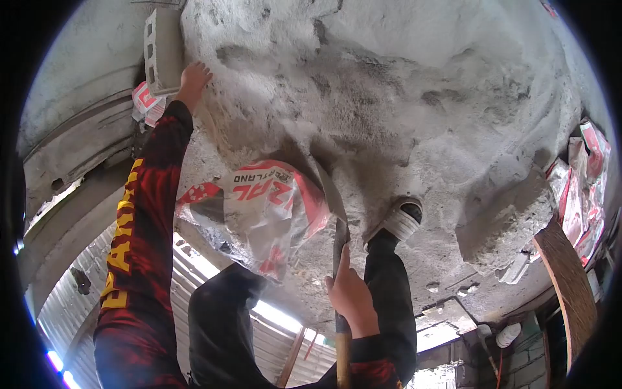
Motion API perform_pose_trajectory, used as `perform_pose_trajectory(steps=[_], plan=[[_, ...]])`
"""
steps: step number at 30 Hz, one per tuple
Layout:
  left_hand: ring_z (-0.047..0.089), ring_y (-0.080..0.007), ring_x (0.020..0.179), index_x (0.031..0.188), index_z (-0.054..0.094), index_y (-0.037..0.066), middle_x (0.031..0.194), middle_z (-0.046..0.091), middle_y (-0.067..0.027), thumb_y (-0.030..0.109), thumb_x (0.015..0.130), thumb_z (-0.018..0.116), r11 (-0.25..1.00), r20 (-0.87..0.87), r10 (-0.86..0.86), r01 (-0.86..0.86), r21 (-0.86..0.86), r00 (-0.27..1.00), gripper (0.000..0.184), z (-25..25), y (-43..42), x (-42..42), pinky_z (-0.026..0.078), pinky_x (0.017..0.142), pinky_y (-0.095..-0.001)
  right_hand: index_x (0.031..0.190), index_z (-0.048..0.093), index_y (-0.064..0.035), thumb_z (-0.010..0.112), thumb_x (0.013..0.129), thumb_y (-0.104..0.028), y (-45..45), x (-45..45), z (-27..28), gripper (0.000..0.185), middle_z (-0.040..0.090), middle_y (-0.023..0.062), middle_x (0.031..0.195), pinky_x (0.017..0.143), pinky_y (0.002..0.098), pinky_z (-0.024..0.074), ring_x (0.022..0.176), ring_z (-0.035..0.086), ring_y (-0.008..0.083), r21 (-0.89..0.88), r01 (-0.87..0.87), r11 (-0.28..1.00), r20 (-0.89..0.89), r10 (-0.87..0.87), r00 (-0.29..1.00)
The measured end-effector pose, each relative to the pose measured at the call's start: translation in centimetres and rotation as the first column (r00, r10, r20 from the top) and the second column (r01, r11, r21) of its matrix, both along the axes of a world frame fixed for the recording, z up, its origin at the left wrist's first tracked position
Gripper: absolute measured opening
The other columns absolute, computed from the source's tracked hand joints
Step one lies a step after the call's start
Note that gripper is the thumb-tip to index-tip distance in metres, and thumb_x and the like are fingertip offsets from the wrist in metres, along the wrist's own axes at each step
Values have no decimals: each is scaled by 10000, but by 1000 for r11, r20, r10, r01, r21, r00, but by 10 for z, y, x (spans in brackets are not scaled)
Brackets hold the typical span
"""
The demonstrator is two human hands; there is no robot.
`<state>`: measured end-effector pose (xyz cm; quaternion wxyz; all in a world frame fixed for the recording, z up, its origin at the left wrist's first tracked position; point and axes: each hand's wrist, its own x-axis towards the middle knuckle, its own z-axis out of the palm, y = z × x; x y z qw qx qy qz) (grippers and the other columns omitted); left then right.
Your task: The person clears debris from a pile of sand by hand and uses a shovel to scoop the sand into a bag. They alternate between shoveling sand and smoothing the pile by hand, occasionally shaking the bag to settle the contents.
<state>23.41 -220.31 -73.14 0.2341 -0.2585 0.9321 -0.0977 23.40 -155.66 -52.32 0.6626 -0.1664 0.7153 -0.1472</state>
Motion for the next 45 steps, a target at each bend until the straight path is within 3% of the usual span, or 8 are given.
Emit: perform_pose_trajectory(steps=[5,10,19,21,24,31,37,45], plan=[[532,-167,1250,1126,681,221,1221,662,-39,307,897,602,832,461,-328,483,-271,824,257,-24,10,-33,391,1053,-342,1532,57,9,612,930,-274,-3,-1,2,866,650,283,911,736,501,530,826,659,439,10,-20,1000,-19,20,1000],[636,-172,1102,1141,701,154,1108,707,-57,251,895,612,846,-202,532,-526,89,822,278,-49,40,-78,467,917,-345,1530,38,-1,617,928,-242,-9,-8,7,869,608,344,1123,859,510,507,1005,620,479,79,-14,997,62,9,998],[632,-235,1125,1209,646,93,1206,665,-101,289,950,585,979,240,126,-82,-184,963,331,14,104,-99,511,906,-358,1535,71,-2,579,947,-287,-4,0,3,828,634,278,939,740,494,540,813,664,426,43,-81,996,-31,82,996],[649,-238,1047,1192,641,77,1171,667,-93,271,999,538,173,-178,983,-524,834,41,292,9,100,-92,531,877,-375,1534,71,1,579,946,-287,-5,1,3,829,634,277,941,742,495,541,809,664,426,42,-73,996,-32,74,997],[650,-212,985,1183,634,57,1140,667,-75,246,1036,487,-178,157,910,-20,984,-384,281,3,92,-76,533,822,-347,1533,69,3,579,946,-288,-4,3,3,830,634,279,946,746,495,541,809,665,427,39,-60,997,-26,61,998],[641,-176,969,1302,556,6,1109,671,-72,216,1028,512,-64,63,993,8,998,103,349,20,39,-20,539,829,-316,1532,61,5,579,945,-284,-5,4,4,835,635,303,974,763,510,534,849,660,452,33,-12,999,8,12,1000],[666,-146,925,1212,637,21,1016,707,-74,209,1034,484,675,-437,723,-416,609,534,300,89,62,-24,520,736,-246,1531,51,6,601,926,-260,-5,5,5,860,637,317,983,774,514,528,862,653,462,-9,35,999,-10,-35,999],[569,-253,1245,1380,447,-56,1350,575,-162,188,1052,391,-215,232,969,-173,961,88,413,62,85,38,504,1013,-315,1530,35,12,599,924,-255,-5,5,3,870,651,305,936,771,512,526,855,655,460,4,23,1000,6,-23,1000]])
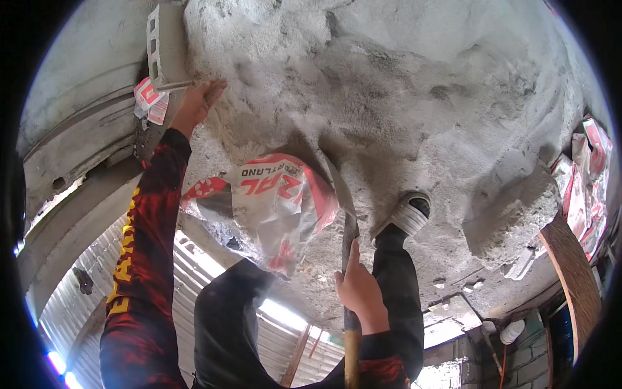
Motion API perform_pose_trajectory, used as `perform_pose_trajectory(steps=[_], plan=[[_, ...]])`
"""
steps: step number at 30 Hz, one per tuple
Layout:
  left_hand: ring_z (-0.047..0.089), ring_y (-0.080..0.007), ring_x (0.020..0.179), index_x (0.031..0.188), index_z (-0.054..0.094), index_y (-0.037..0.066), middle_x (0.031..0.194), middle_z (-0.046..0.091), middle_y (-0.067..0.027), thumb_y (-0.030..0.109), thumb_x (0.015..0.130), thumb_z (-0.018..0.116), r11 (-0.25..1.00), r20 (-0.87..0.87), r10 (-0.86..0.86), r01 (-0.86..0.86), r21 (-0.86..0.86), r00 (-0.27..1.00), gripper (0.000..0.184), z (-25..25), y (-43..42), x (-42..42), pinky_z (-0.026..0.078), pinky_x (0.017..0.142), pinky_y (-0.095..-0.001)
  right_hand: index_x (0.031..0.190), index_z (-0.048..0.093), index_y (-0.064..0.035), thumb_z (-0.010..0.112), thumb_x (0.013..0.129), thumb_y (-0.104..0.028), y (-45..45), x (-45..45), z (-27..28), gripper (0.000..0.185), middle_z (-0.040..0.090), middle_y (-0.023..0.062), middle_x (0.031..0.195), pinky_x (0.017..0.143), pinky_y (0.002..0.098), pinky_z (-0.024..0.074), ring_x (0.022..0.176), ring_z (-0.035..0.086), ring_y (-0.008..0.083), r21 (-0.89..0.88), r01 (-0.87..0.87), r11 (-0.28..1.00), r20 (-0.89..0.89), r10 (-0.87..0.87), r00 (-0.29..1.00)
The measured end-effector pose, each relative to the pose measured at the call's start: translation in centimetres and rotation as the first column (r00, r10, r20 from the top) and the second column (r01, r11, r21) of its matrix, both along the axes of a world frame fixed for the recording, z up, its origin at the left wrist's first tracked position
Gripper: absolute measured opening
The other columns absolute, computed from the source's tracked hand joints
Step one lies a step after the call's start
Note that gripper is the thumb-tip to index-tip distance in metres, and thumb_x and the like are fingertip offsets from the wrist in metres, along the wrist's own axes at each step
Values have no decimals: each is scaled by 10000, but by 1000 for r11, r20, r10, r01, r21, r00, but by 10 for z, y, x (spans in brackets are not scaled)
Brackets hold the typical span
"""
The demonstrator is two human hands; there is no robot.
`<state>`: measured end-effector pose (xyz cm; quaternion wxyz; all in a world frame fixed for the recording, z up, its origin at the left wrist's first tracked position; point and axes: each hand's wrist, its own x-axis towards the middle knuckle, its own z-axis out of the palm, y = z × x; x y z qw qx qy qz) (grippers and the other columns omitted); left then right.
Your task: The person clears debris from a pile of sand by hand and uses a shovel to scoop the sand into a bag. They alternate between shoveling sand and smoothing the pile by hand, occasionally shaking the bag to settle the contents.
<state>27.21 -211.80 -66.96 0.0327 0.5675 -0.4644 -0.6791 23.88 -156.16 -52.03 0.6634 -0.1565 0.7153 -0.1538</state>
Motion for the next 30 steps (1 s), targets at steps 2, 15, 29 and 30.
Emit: perform_pose_trajectory(steps=[2,15,29,30], plan=[[512,-253,1302,1403,421,-56,1412,514,-165,191,1050,401,996,-100,-42,50,74,994,431,10,15,12,458,1065,-309,1529,32,16,599,924,-253,-1,-1,1,871,651,304,929,767,512,525,851,655,459,5,-2,1000,8,2,1000],[326,-281,1440,1488,275,-54,1550,324,-186,81,999,446,911,-377,-122,254,324,918,535,24,45,25,368,1158,-316,1524,26,26,613,919,-249,-2,-1,-1,886,657,289,882,730,511,519,797,654,455,-3,20,1000,20,-20,1000],[683,-248,1030,1338,520,-30,1102,693,-163,143,999,485,801,208,-558,587,-115,803,382,20,9,145,546,893,-309,1529,11,17,595,927,-240,-5,0,0,877,649,305,951,789,508,517,888,650,454,27,-1,1000,36,0,999],[694,-209,968,1312,565,-1,1039,699,-132,164,921,590,804,221,-514,555,-212,829,425,15,-25,210,554,826,-323,1530,8,16,592,929,-241,-4,-1,-1,876,649,305,959,797,508,516,890,650,456,29,-4,1000,36,3,999]])
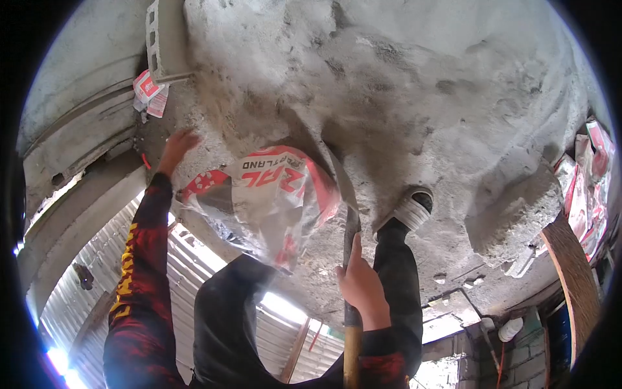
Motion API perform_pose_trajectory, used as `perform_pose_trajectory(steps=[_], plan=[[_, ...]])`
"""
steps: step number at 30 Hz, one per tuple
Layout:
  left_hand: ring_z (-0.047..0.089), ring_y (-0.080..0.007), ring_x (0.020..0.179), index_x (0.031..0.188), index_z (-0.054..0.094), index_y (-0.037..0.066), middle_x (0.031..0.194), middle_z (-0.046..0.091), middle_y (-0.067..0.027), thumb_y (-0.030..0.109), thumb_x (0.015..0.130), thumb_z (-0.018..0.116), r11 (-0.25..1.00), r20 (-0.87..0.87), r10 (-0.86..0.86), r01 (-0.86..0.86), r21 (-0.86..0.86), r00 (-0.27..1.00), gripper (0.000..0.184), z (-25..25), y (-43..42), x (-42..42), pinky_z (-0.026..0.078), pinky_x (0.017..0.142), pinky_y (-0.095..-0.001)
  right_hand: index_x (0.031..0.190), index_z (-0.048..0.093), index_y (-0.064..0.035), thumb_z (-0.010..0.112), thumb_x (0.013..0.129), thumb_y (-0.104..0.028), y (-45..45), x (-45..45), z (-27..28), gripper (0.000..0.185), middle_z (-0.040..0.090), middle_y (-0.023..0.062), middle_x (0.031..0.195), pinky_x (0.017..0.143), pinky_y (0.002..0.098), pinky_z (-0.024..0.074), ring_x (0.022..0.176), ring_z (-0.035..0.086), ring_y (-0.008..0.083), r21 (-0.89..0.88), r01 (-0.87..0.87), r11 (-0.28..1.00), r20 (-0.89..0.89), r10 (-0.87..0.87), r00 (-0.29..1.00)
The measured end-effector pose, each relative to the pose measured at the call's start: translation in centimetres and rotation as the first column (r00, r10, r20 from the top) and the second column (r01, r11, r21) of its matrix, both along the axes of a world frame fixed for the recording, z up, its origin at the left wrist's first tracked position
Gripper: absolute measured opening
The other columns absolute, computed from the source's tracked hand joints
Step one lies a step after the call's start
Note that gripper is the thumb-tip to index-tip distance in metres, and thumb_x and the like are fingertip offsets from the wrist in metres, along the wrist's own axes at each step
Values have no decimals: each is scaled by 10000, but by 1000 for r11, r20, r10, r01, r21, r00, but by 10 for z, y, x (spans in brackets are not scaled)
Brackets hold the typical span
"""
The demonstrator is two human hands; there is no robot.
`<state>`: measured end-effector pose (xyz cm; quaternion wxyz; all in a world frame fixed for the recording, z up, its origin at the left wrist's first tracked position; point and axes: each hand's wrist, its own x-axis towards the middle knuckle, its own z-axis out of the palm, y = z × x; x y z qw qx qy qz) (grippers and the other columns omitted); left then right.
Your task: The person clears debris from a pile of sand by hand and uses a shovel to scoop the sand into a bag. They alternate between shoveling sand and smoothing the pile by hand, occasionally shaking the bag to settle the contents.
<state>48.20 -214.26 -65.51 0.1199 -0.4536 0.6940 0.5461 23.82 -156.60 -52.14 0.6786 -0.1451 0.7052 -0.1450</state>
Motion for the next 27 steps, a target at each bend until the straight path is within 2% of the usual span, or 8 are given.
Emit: perform_pose_trajectory(steps=[2,4,6,7,8,10,12,27], plan=[[625,-329,1134,1395,505,39,1274,628,-179,229,937,536,397,908,-271,896,-197,320,496,10,-67,153,495,946,-393,1531,10,12,590,930,-245,3,0,0,874,648,307,969,802,507,516,899,650,457,-4,11,1000,-6,-12,1000],[467,-294,1343,1493,379,91,1506,408,-196,280,941,506,270,978,-207,961,57,0,597,60,-55,156,443,1017,-415,1533,11,9,588,931,-249,0,0,0,872,647,309,979,808,507,516,907,650,457,-13,25,1000,-1,-25,1000],[430,-389,1360,1481,420,176,1481,430,-196,402,900,544,618,982,187,774,-138,26,636,66,-29,140,427,1033,-552,1531,7,10,588,930,-248,0,-2,2,876,649,308,973,797,505,520,892,653,456,11,8,1000,12,-8,1000],[592,-406,1170,1276,624,122,1257,617,-195,362,886,585,441,929,-51,843,-308,366,460,30,-71,158,501,929,-547,1531,7,10,588,930,-248,-2,-2,1,876,649,308,973,797,505,520,892,653,456,9,8,1000,12,-8,1000],[669,-383,962,1043,708,79,1043,681,-196,279,896,599,161,980,-196,987,-1,33,271,8,-68,109,541,808,-486,1532,3,8,588,930,-247,-1,-2,1,877,651,306,974,794,506,521,891,653,455,16,-2,1000,15,2,1000],[645,-398,900,1054,699,59,1026,665,-186,258,903,629,29,567,-697,807,-590,440,260,-38,-44,12,530,785,-461,1532,-2,5,588,930,-246,-2,-3,3,879,653,304,975,792,507,521,890,654,453,27,-26,999,15,26,1000],[669,-355,930,1070,689,44,1014,698,-181,345,853,692,942,271,-201,262,-211,941,371,-40,59,-127,525,824,-425,1531,-9,6,586,930,-236,-7,-5,5,880,655,305,992,795,508,519,903,653,453,37,-36,999,18,36,999],[693,-215,764,1061,664,32,858,701,-130,259,955,611,795,136,-82,147,-588,987,256,-84,179,-195,523,684,-344,1532,12,-1,622,924,-238,-4,-3,5,894,647,338,1003,817,507,496,939,636,482,31,55,998,36,-56,998]])
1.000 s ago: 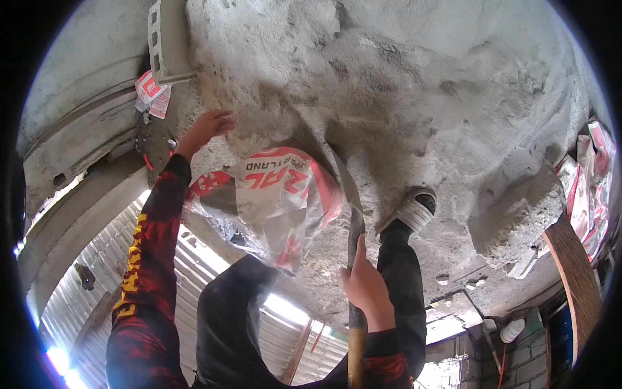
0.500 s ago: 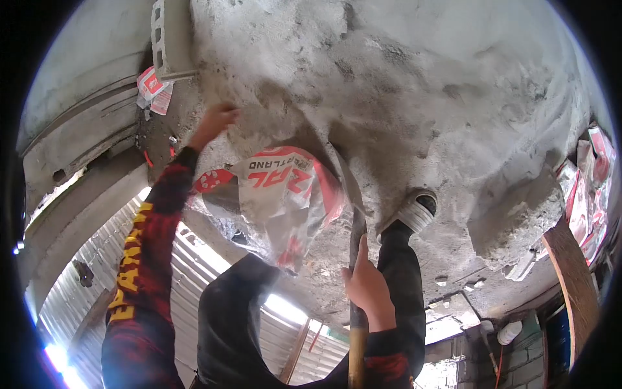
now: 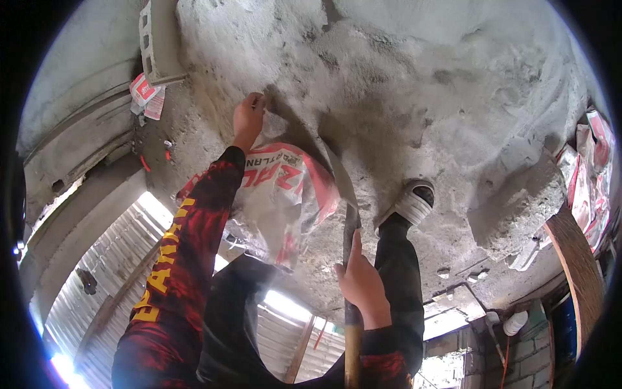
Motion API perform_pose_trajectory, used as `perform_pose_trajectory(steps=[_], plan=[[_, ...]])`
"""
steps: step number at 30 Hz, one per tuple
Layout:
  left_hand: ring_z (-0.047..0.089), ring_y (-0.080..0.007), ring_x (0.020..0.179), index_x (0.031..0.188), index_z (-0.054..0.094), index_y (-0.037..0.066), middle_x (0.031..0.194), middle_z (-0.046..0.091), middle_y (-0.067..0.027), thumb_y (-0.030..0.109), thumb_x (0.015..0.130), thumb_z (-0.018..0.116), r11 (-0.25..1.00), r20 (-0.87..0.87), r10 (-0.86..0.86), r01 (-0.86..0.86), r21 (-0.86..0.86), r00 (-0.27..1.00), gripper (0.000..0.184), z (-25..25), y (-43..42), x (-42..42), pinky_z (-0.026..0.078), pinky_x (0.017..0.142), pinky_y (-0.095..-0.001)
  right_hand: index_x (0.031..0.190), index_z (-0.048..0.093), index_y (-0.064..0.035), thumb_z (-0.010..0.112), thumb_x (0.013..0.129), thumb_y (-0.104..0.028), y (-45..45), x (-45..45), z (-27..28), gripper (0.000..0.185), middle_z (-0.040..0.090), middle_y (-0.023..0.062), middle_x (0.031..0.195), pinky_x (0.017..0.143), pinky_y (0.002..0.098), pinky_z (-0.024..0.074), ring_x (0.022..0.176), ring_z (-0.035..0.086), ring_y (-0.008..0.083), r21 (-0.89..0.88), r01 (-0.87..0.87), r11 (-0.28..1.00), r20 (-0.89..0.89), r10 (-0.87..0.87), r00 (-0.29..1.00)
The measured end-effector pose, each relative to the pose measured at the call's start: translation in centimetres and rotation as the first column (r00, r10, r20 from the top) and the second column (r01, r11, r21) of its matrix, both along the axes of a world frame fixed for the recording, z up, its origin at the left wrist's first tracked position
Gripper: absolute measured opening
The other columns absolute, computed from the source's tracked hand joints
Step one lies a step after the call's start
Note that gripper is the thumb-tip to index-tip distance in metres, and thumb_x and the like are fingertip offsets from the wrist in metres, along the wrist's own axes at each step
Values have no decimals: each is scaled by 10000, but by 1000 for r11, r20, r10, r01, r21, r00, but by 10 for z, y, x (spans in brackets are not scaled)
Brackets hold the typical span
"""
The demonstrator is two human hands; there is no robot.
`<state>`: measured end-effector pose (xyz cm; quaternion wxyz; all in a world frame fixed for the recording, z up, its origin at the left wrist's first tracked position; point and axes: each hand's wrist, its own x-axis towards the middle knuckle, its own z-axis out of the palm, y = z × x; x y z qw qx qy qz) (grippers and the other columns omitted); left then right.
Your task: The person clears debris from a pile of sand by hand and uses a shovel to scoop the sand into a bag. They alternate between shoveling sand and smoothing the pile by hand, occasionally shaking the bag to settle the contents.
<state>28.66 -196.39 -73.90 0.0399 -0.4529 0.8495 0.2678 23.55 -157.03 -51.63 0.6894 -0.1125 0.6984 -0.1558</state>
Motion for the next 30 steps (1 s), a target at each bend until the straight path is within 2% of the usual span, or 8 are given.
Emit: perform_pose_trajectory(steps=[6,9,13,19,23,27,28,30], plan=[[694,-311,804,1030,673,31,816,707,-148,299,924,615,915,-32,301,-279,290,953,294,23,-55,41,517,724,-413,1536,20,-12,623,921,-243,-1,-1,0,892,647,334,1020,834,506,495,965,630,484,30,-5,1000,16,4,1000],[694,-307,816,1041,679,26,857,716,-146,322,908,632,993,211,75,-91,71,975,328,37,-82,68,525,746,-406,1528,-1,16,593,926,-241,1,2,-2,884,665,298,954,795,499,516,891,654,455,-3,-45,999,-32,45,998],[687,-318,905,1049,676,23,944,711,-174,344,885,666,999,5,-31,31,35,999,360,26,-52,41,521,798,-400,1528,6,14,584,930,-247,3,2,-4,873,666,297,960,788,503,518,888,656,454,12,-64,998,-54,64,996],[681,-337,898,1020,662,-10,930,708,-183,354,881,683,988,-35,137,-134,77,990,389,-13,-2,-33,511,773,-395,1525,76,18,584,928,-276,2,9,-7,837,672,284,940,764,513,519,854,660,443,46,-44,998,-62,47,997],[618,-130,679,1016,677,-35,851,705,-98,285,913,672,911,-144,303,-242,333,942,336,2,-19,-23,502,620,-315,1520,122,18,590,922,-289,10,21,-9,819,672,277,904,750,519,515,835,661,438,2,37,999,-142,-37,989],[684,-183,860,1196,654,21,1058,704,-107,272,932,658,985,96,173,-171,-31,980,363,49,-90,29,545,740,-303,1523,130,12,591,922,-295,15,30,-9,817,672,271,893,747,515,516,827,664,435,33,81,996,-156,-74,985],[693,-234,921,1222,634,18,1115,696,-137,263,922,660,986,-121,160,-152,71,980,388,43,-128,65,544,800,-336,1528,106,1,602,924,-298,17,33,-11,837,671,275,867,743,507,517,811,664,436,29,91,995,-151,-86,985],[691,-280,946,1206,633,-1,1124,689,-165,245,914,659,659,223,-335,396,-639,916,383,32,-205,131,530,853,-364,1536,83,-13,609,928,-295,18,32,-8,853,668,276,875,750,490,518,820,666,427,25,91,996,-143,-87,986]])
